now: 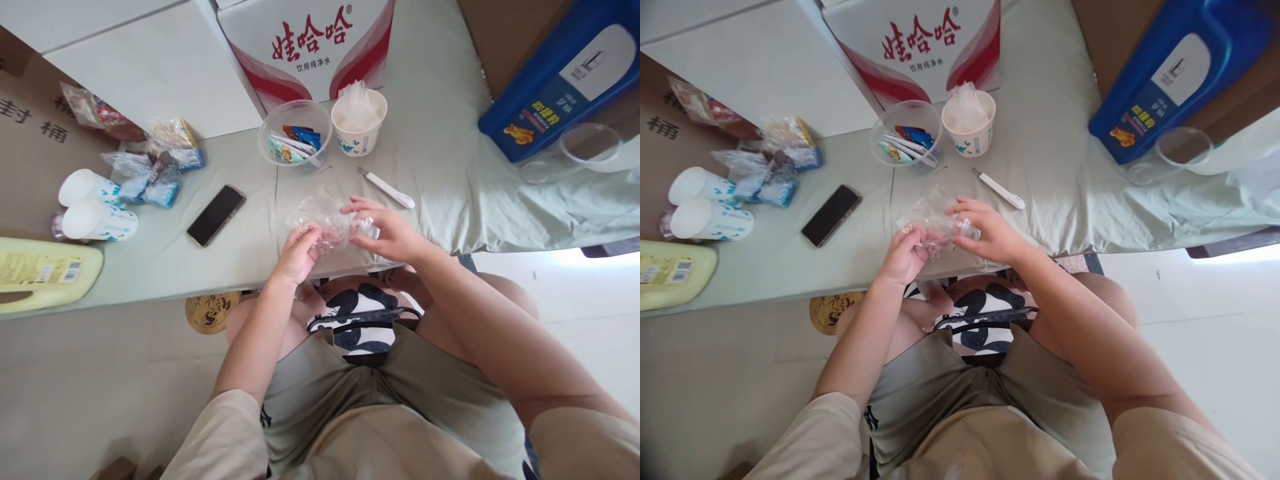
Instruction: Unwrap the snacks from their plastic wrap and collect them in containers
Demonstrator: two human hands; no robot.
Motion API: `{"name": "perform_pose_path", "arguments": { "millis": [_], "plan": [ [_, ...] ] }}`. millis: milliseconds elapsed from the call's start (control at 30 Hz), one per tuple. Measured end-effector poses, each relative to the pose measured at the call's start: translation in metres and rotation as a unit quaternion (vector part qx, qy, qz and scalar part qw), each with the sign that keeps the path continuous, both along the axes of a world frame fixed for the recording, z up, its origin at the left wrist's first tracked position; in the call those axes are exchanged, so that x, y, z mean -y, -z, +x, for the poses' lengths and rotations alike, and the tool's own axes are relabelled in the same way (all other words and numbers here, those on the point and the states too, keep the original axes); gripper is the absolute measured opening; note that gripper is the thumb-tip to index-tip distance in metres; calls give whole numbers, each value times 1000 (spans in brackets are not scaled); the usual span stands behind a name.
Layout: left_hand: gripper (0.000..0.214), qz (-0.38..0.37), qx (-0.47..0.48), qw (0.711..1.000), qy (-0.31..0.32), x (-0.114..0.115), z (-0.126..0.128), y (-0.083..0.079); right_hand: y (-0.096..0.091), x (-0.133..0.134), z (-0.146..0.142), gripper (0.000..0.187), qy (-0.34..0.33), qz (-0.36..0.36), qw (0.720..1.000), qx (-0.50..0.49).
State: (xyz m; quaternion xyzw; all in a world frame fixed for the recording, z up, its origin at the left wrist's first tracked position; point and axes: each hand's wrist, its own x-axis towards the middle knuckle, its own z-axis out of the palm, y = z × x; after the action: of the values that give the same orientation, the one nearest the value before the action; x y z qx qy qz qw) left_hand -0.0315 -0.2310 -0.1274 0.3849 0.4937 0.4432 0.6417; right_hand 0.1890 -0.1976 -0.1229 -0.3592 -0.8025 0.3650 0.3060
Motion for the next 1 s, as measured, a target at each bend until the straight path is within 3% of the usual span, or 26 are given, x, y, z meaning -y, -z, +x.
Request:
{"name": "perform_pose_path", "arguments": {
  "millis": [133, 200, 267, 400, 533, 667, 800, 900, 1000],
  "plan": [
    [42, 40, -49, 992, -112, -7, 3, 0, -2, -2, -5, 24, 73, -127, 986, -76],
    [38, 42, -82, 988, -123, -9, 3, 1, -3, -4, -7, 23, 90, -183, 976, -74],
    [32, 38, -120, 986, -106, -10, 1, 1, -2, -5, -8, 19, 121, -188, 974, -36],
    [26, 40, -261, 964, -34, -7, -5, 2, 2, -8, -9, 13, 193, -111, 968, 114],
    [30, 99, -423, 901, -8, -5, -7, 4, 7, -9, -11, 23, 215, -84, 948, 219],
    [22, 128, -478, 869, -24, -7, -6, 12, 10, -7, -14, 34, 247, -36, 937, 245],
    [11, 133, -529, 837, -38, -12, -5, 18, 3, 0, -15, 43, 283, 100, 928, 220],
    [29, 179, -563, 805, -55, -16, -4, 21, -3, 7, -17, 37, 211, 156, 938, 226],
    [44, 214, -574, 789, -48, -17, -2, 22, 0, 13, -20, 33, 97, 146, 952, 251]
  ]
}}
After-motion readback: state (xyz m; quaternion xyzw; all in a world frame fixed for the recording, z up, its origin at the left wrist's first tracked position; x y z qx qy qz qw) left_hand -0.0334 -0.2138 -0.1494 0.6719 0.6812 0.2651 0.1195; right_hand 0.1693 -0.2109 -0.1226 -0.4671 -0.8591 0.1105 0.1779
